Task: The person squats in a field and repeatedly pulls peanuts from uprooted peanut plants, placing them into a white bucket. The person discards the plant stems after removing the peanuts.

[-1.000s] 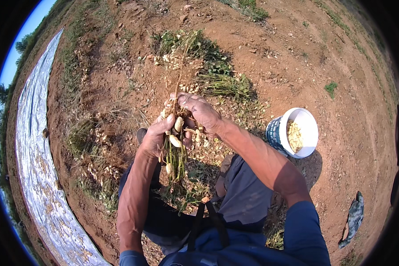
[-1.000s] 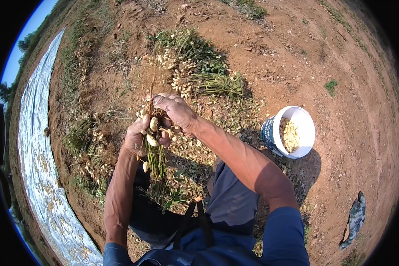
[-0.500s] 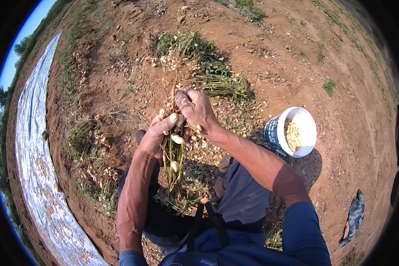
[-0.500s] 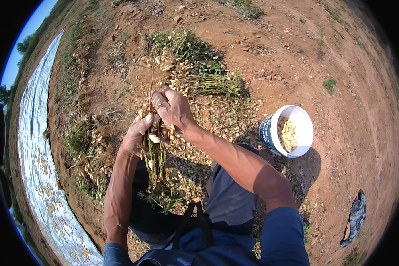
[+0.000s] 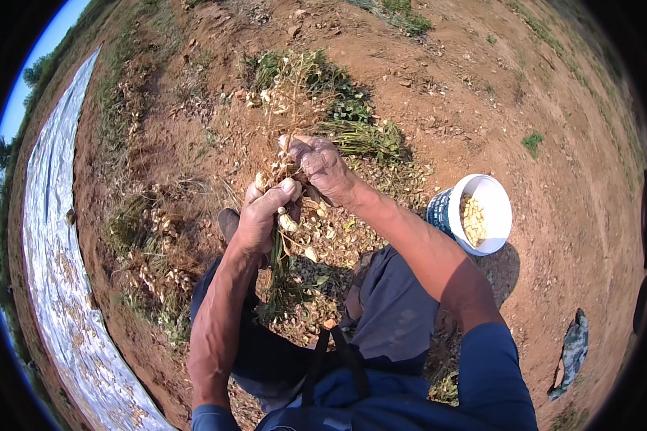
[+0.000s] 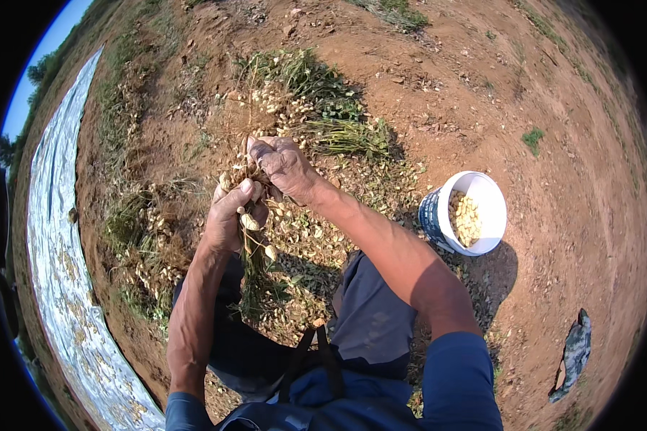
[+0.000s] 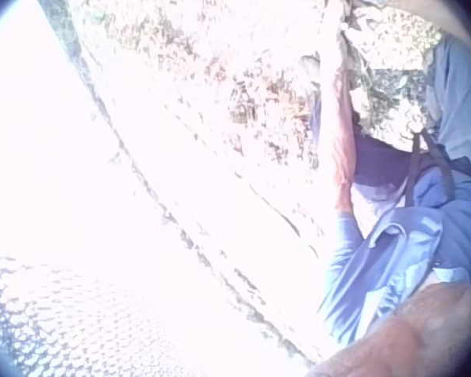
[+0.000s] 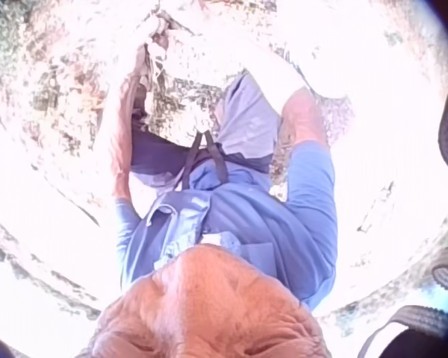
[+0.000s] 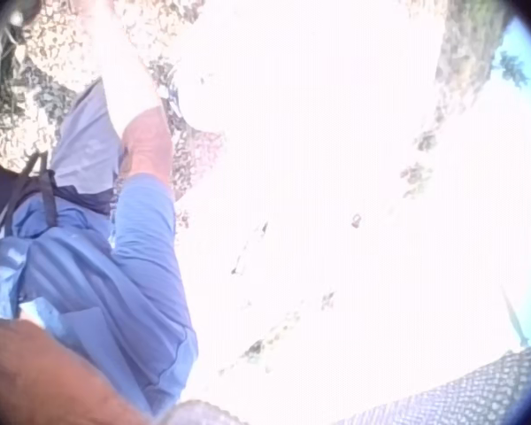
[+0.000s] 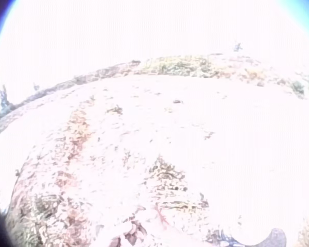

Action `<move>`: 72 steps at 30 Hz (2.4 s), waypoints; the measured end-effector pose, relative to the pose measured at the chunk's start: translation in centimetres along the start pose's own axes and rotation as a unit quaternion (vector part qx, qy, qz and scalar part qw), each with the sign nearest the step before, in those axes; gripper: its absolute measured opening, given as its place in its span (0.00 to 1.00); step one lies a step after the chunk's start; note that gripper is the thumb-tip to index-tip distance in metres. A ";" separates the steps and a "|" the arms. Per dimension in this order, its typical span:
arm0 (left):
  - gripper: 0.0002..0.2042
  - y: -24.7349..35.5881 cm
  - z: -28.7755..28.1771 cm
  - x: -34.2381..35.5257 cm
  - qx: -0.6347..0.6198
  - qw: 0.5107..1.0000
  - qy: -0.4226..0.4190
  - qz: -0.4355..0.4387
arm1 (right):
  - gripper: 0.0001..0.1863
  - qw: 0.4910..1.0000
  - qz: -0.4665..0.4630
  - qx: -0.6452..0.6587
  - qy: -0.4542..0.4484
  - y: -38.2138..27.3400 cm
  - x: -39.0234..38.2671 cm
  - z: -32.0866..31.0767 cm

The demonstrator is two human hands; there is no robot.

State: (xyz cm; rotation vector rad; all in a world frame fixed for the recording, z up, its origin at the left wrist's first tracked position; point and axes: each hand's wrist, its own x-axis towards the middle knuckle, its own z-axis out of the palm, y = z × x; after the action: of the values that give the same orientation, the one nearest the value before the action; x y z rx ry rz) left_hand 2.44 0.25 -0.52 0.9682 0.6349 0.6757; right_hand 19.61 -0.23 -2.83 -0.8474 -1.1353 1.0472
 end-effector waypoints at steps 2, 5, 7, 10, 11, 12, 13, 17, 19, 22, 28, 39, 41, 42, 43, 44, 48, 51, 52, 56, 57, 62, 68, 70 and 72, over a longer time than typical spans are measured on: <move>0.15 -0.4 -1.0 -0.1 -0.012 0.999 -0.036 0.007 | 0.11 0.996 0.025 0.083 -0.027 0.4 -0.4 -0.1; 0.16 -0.9 -1.5 -0.4 -0.033 0.999 -0.020 -0.026 | 0.11 0.983 0.067 0.163 -0.051 0.3 -0.8 0.0; 0.19 -0.6 -0.7 -0.4 -0.019 0.999 0.015 -0.030 | 0.15 0.988 0.083 0.129 -0.011 0.2 -0.8 0.2; 0.24 0.2 -0.4 -0.2 -0.010 0.999 0.030 -0.041 | 0.18 0.991 0.102 0.039 0.083 0.1 -0.1 1.5; 0.24 0.4 -0.7 -0.2 -0.023 0.998 0.020 -0.054 | 0.19 0.993 0.075 0.008 0.088 0.1 0.3 1.6; 0.24 0.6 -0.9 -0.1 -0.036 0.997 0.009 -0.067 | 0.19 0.995 0.079 -0.003 0.067 0.0 0.3 1.0; 0.24 0.7 -1.0 0.0 -0.050 0.996 -0.002 -0.080 | 0.20 0.995 0.082 -0.014 0.046 -0.1 0.3 0.5; 0.24 0.1 -2.2 0.1 -0.117 0.990 -0.018 -0.080 | 0.26 0.994 0.109 0.005 -0.028 -1.9 0.0 0.7; 0.22 0.0 -1.9 0.5 -0.176 0.981 -0.029 -0.079 | 0.28 0.995 0.094 -0.012 -0.030 -1.9 0.0 0.6; 0.22 0.2 -2.3 0.9 -0.262 0.961 -0.020 -0.090 | 0.26 0.992 0.113 0.027 -0.040 -2.5 -0.3 1.0; 0.24 1.8 -1.9 0.0 -0.147 0.981 0.008 -0.123 | 0.27 0.955 0.233 0.130 -0.130 -3.4 0.0 -0.8; 0.21 2.0 -3.9 -1.4 -0.165 0.961 -0.027 -0.219 | 0.23 0.959 0.108 -0.113 -0.236 -4.9 -0.6 -1.0; 0.21 1.9 -4.2 -1.2 -0.169 0.959 -0.041 -0.223 | 0.11 0.957 0.114 -0.159 -0.213 -5.6 -1.0 -0.5; 0.21 1.8 -4.1 -1.1 -0.168 0.960 -0.047 -0.221 | 0.11 0.953 0.098 -0.202 -0.205 -6.3 -1.1 -0.4; 0.22 1.7 -4.0 -0.9 -0.168 0.960 -0.053 -0.219 | 0.11 0.946 0.081 -0.244 -0.196 -6.5 -1.2 -0.3; 0.22 1.9 -3.9 -1.0 -0.155 0.961 -0.046 -0.225 | 0.12 0.940 0.062 -0.280 -0.185 -5.8 -1.4 -0.2; 0.20 1.6 -4.3 -0.6 -0.158 0.961 -0.038 -0.224 | 0.15 0.937 0.051 -0.305 -0.160 -4.4 -1.7 0.0; 0.18 1.3 -4.0 -0.3 -0.162 0.966 -0.037 -0.197 | 0.14 0.941 0.031 -0.306 -0.139 -3.7 -1.6 0.2; 0.17 1.3 -3.8 -0.1 -0.207 0.954 -0.045 -0.212 | 0.14 0.942 0.044 -0.301 -0.139 -3.5 -1.5 0.2; 0.15 0.9 -2.3 0.4 -0.103 0.976 0.027 -0.188 | 0.12 0.904 -0.005 -0.396 -0.160 -2.1 -1.1 -0.7; 0.15 1.2 -1.8 0.2 -0.074 0.973 0.062 -0.208 | 0.11 0.889 -0.026 -0.425 -0.167 -1.9 -1.0 -0.6; 0.15 1.8 -1.3 -0.8 0.038 0.977 0.054 -0.202 | 0.14 0.929 0.063 -0.265 -0.250 -2.0 -1.1 -2.5; 0.14 2.7 -1.2 -2.1 -0.030 0.986 -0.026 -0.160 | 0.20 0.940 0.241 -0.065 -0.232 -4.9 -2.4 -3.1; 0.14 2.7 -1.0 -1.9 -0.024 0.983 -0.021 -0.181 | 0.15 0.947 0.084 -0.186 -0.250 -5.1 -2.2 -2.5; 0.14 2.7 -0.6 -1.7 0.004 0.981 -0.004 -0.195 | 0.13 0.907 -0.038 -0.330 -0.258 -4.6 -1.9 -2.8</move>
State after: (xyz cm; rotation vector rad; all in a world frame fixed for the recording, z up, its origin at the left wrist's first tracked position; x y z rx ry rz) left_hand 0.32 0.38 1.91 0.8219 0.7937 0.3210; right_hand 23.14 -3.50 0.20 -1.0634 -2.0286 0.8391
